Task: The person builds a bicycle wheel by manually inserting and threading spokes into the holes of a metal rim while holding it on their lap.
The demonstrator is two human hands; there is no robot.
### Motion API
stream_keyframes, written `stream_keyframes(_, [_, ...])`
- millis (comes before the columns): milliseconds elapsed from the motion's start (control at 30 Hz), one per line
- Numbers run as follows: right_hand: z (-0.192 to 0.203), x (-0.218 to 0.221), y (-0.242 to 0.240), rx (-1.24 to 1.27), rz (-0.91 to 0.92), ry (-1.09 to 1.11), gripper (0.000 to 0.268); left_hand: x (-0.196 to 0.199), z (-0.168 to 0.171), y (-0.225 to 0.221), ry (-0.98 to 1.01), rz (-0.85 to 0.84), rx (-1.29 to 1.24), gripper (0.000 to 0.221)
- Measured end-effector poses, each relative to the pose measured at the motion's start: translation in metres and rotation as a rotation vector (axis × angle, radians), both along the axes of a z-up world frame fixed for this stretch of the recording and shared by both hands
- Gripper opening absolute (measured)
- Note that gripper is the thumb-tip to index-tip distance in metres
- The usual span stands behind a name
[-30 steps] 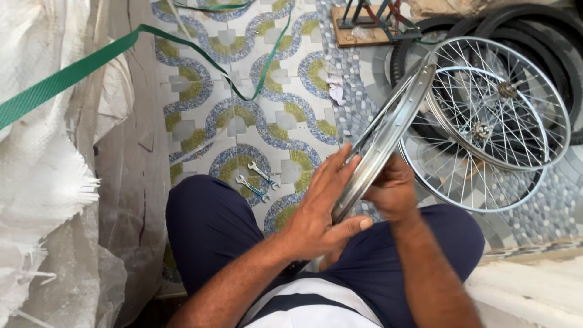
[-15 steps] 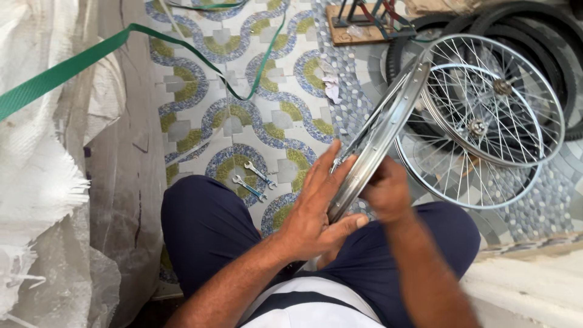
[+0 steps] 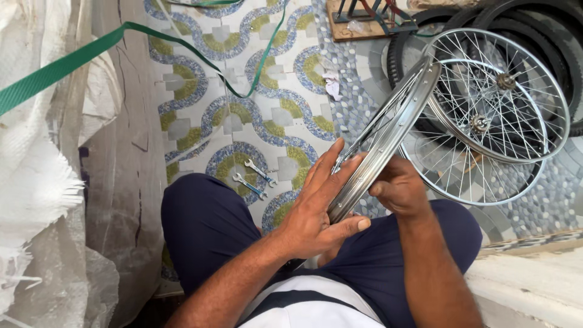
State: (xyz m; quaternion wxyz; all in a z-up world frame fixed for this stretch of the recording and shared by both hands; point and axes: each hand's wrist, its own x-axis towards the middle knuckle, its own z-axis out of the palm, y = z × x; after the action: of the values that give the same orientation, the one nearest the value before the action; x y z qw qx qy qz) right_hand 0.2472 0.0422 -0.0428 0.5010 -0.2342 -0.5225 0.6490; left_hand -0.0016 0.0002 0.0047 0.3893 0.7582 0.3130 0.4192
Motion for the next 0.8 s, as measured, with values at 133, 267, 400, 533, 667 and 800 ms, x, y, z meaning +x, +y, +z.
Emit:
stream_keyframes(133, [0.009, 0.004, 0.001, -0.157, 0.129, -0.112, 0.041, 0.0, -0.002, -0.003, -0.041, 0.003, -0.034, 0.089])
stream_keyframes(267, [0.0, -0.052, -0.033, 0.355, -0.835, -0.962, 0.033, 0.005, -0.001, -0.004, -0.067, 0.031, -0.046, 0.09])
stream_keyframes(400, [0.019, -0.052, -0.018, 0.546, -0.73, -0.727, 0.034, 0.003, -0.002, -0.001, 0.03, 0.062, 0.044, 0.09])
stream_keyframes(533, [0.015, -0.054, -0.016, 0.537, -0.553, -0.808, 0.031, 0.004, -0.008, -0.003, 0.007, 0.05, 0.044, 0.089])
stream_keyframes(667, [-0.006, -0.069, -0.017, 0.91, -0.877, -0.86, 0.03, 0.006, -0.012, -0.005, 0.034, 0.061, 0.022, 0.089])
stream_keyframes(800, [0.019, -0.031, -0.006, 0.059, -0.197, -0.383, 0.045, -0.002, -0.005, -0.002, -0.016, 0.052, -0.002, 0.089])
